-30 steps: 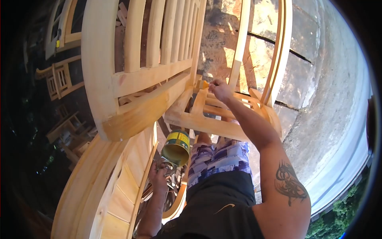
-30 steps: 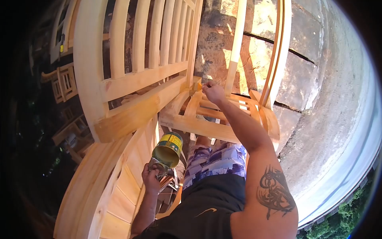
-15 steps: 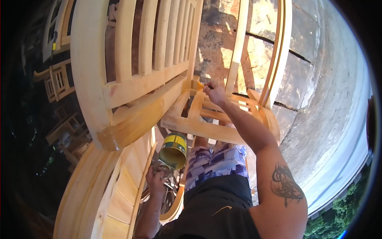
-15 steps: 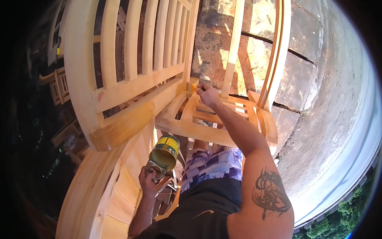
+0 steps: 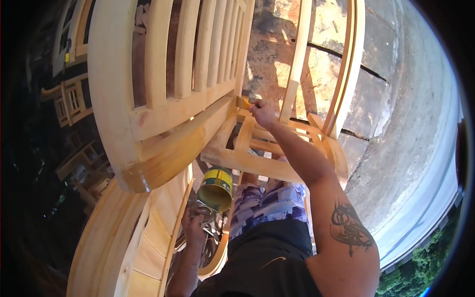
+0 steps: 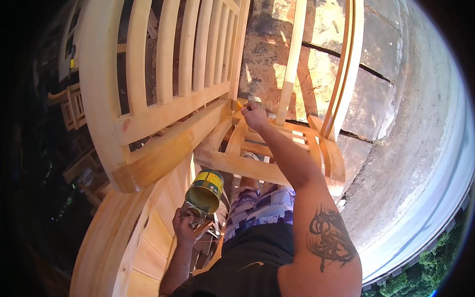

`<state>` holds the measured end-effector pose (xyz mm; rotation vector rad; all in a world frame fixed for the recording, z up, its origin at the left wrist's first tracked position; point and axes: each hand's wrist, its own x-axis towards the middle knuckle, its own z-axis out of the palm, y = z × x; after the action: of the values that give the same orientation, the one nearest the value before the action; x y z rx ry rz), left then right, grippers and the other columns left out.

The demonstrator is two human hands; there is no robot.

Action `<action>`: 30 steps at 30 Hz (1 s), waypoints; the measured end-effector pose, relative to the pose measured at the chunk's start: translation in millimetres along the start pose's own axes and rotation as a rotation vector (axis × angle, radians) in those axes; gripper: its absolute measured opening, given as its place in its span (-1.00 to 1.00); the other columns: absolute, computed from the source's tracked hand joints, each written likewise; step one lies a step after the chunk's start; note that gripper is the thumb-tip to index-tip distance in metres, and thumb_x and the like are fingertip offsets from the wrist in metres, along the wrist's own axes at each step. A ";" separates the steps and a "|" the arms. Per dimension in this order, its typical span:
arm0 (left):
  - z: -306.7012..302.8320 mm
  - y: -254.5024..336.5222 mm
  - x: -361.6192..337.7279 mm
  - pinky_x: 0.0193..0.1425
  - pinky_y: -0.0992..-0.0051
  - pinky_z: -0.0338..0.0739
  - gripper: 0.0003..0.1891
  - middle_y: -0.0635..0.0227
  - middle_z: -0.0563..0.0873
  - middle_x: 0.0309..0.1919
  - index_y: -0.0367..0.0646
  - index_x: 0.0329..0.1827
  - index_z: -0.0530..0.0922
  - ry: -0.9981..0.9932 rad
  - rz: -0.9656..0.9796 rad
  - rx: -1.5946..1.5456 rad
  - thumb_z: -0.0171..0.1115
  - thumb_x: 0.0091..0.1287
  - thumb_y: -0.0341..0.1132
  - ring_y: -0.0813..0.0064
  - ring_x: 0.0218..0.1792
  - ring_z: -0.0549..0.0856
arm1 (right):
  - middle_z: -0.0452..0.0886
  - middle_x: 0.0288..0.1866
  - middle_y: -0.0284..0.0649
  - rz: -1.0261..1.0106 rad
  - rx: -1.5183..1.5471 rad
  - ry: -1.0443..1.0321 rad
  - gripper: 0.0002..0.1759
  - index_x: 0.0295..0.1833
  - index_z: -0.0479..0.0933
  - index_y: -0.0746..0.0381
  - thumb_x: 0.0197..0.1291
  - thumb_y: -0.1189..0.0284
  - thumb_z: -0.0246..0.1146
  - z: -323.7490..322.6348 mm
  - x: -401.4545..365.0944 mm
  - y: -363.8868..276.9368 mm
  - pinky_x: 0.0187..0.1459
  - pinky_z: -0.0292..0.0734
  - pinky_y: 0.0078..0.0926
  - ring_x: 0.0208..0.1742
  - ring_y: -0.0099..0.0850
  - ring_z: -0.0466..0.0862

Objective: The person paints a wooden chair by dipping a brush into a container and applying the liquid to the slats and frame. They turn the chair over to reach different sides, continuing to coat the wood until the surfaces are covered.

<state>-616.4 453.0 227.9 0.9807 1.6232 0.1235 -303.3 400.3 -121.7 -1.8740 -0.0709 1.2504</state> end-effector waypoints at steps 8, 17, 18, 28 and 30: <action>1.3 -1.5 2.3 -0.06 0.57 0.57 -0.70 0.42 0.63 -0.26 -0.24 -0.06 0.57 0.005 0.012 -0.003 0.05 0.13 -0.57 0.59 -0.25 0.61 | 0.75 -0.24 -0.12 0.070 0.208 -0.116 -0.62 0.10 0.60 0.26 0.31 0.23 0.25 -17.9 -33.8 -18.8 -0.10 0.61 -0.33 -0.22 -0.30 0.74; 0.7 2.7 2.3 -0.13 0.55 0.55 -0.80 0.44 0.65 -0.30 -0.21 -0.15 0.57 0.003 -0.005 0.020 0.12 0.16 -0.52 0.61 -0.27 0.61 | 0.74 -0.25 -0.16 -0.030 0.035 0.007 -0.65 0.06 0.62 0.31 0.28 0.29 0.28 28.5 0.8 -23.4 -0.15 0.58 -0.45 -0.28 -0.41 0.71; 0.9 4.9 -0.2 -0.15 0.55 0.54 -0.81 0.44 0.65 -0.30 -0.21 -0.15 0.57 0.014 -0.002 0.017 0.13 0.17 -0.52 0.62 -0.27 0.60 | 0.73 -0.26 -0.18 0.005 0.172 -0.031 -0.66 0.06 0.61 0.31 0.28 0.31 0.28 16.8 -9.7 -18.5 -0.17 0.58 -0.47 -0.29 -0.45 0.69; 5.6 -8.2 16.6 -0.24 0.56 0.55 -0.80 0.45 0.64 -0.31 -0.21 -0.01 0.59 -0.185 0.188 0.189 0.23 0.34 -0.40 0.69 -0.31 0.58 | 0.60 -0.38 -0.34 -0.353 0.265 -0.042 -0.68 0.00 0.60 0.31 0.34 0.27 0.32 -123.5 -195.3 -159.7 -0.28 0.40 -0.65 -0.34 -0.61 0.53; 11.0 13.5 11.1 -0.20 0.52 0.61 -0.79 0.41 0.67 -0.26 -0.23 0.02 0.60 -0.213 0.194 0.321 0.22 0.37 -0.39 0.65 -0.28 0.63 | 0.57 -0.43 -0.36 -0.465 0.211 -0.030 -0.67 -0.05 0.60 0.31 0.33 0.23 0.33 -128.3 -231.7 -182.8 -0.31 0.38 -0.66 -0.39 -0.61 0.52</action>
<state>-599.7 464.3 223.5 1.3498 1.3749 -0.1113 -247.8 326.8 186.6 -1.5420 -0.3560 0.9244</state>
